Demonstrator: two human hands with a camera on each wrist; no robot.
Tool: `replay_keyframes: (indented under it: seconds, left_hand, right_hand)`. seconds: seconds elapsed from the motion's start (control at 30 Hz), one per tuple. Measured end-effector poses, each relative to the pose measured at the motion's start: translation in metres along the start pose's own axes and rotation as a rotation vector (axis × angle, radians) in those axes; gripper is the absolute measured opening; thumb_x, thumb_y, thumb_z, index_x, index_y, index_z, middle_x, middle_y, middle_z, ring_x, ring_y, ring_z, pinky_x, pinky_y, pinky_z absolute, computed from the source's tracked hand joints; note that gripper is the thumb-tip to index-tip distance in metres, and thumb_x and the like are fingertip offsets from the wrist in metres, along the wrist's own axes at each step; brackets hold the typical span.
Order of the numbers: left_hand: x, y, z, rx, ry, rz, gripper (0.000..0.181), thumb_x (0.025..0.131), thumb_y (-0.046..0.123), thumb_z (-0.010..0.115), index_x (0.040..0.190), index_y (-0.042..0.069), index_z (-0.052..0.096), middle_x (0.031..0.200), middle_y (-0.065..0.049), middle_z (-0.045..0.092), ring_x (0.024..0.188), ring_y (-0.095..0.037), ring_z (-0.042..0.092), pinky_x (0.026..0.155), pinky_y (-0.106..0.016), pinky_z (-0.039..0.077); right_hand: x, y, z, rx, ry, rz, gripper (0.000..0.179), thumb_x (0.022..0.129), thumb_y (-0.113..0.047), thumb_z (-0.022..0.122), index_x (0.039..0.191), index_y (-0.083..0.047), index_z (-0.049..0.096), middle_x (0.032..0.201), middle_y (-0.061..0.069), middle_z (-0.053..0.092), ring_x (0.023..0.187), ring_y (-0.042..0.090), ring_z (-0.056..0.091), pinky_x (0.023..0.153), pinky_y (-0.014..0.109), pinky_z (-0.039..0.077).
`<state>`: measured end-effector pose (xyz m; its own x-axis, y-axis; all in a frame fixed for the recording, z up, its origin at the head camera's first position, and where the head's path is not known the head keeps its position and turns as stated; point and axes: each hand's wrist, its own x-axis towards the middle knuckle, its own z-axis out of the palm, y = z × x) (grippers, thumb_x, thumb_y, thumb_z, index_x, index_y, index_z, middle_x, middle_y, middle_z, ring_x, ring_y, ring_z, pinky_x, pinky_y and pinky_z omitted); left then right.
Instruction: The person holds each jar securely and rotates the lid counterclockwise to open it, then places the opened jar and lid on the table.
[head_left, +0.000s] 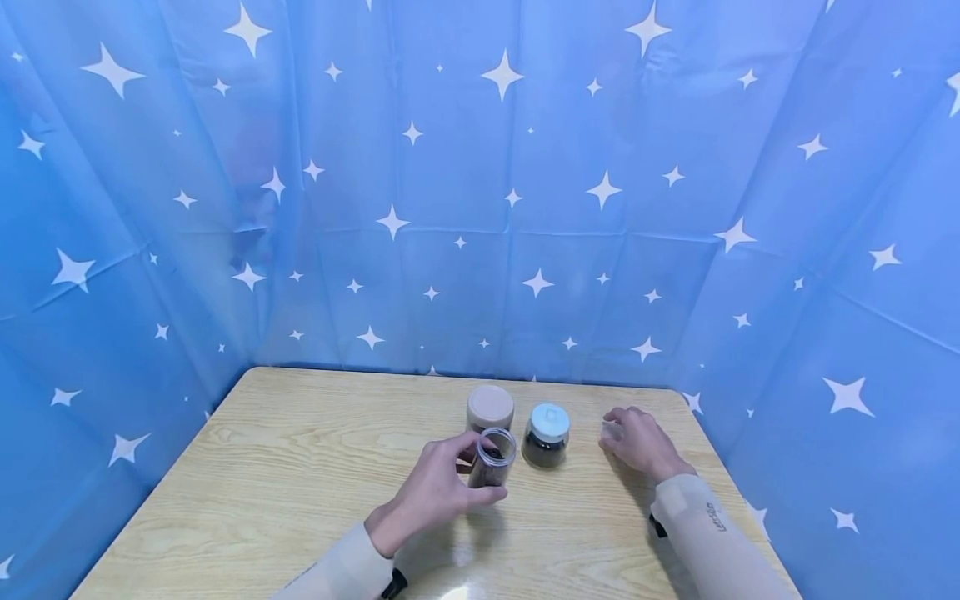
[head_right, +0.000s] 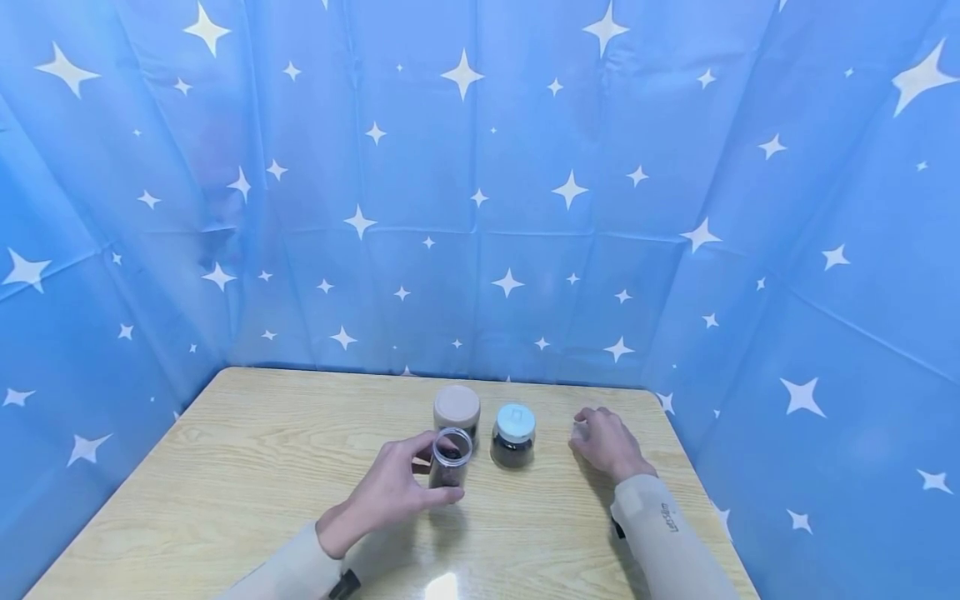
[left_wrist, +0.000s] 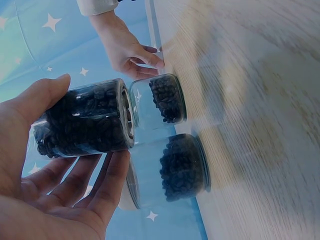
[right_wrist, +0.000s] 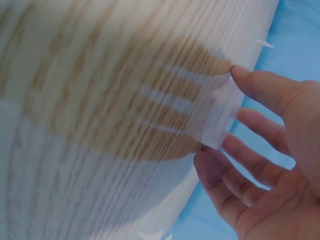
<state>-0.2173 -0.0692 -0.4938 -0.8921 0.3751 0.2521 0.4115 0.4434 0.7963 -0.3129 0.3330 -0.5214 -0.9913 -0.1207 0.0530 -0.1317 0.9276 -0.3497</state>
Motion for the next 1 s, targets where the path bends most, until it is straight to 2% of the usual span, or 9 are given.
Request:
replay_keyframes:
  seconds: [0.2, 0.37, 0.7, 1.0]
  left_hand:
    - [0.0, -0.001, -0.002, -0.022, 0.001, -0.001, 0.05, 0.088, 0.037, 0.105, 0.127, 0.024, 0.077, 0.128, -0.002, 0.086, 0.11, -0.018, 0.083, 0.095, -0.045, 0.073]
    - [0.0, -0.004, -0.005, -0.035, 0.017, -0.003, 0.047, 0.089, 0.037, 0.104, 0.125, 0.024, 0.076, 0.129, -0.001, 0.085, 0.111, -0.02, 0.082, 0.097, -0.05, 0.072]
    - [0.002, -0.012, -0.017, 0.011, 0.077, -0.006, 0.049, 0.087, 0.034, 0.105, 0.126, 0.023, 0.077, 0.129, 0.0, 0.086, 0.11, -0.02, 0.083, 0.095, -0.04, 0.072]
    - [0.007, -0.023, -0.034, 0.019, 0.153, -0.06, 0.053, 0.087, 0.031, 0.106, 0.131, 0.02, 0.078, 0.133, -0.009, 0.085, 0.119, -0.032, 0.084, 0.1, -0.054, 0.072]
  right_hand:
    - [-0.004, -0.002, 0.001, -0.002, 0.003, 0.019, 0.047, 0.107, -0.022, 0.084, 0.147, 0.0, 0.073, 0.145, 0.035, 0.07, 0.135, 0.057, 0.069, 0.111, 0.077, 0.059]
    - [-0.011, -0.008, -0.001, 0.007, 0.046, -0.003, 0.047, 0.11, -0.023, 0.08, 0.15, -0.002, 0.072, 0.153, 0.037, 0.065, 0.138, 0.06, 0.067, 0.109, 0.08, 0.059]
    - [-0.022, -0.02, -0.003, 0.039, 0.146, -0.059, 0.046, 0.109, -0.02, 0.082, 0.15, -0.003, 0.073, 0.156, 0.036, 0.065, 0.141, 0.061, 0.066, 0.109, 0.079, 0.059]
    - [-0.032, -0.036, -0.007, 0.047, 0.189, -0.06, 0.048, 0.108, -0.019, 0.083, 0.152, -0.005, 0.072, 0.158, 0.032, 0.065, 0.145, 0.058, 0.064, 0.114, 0.078, 0.057]
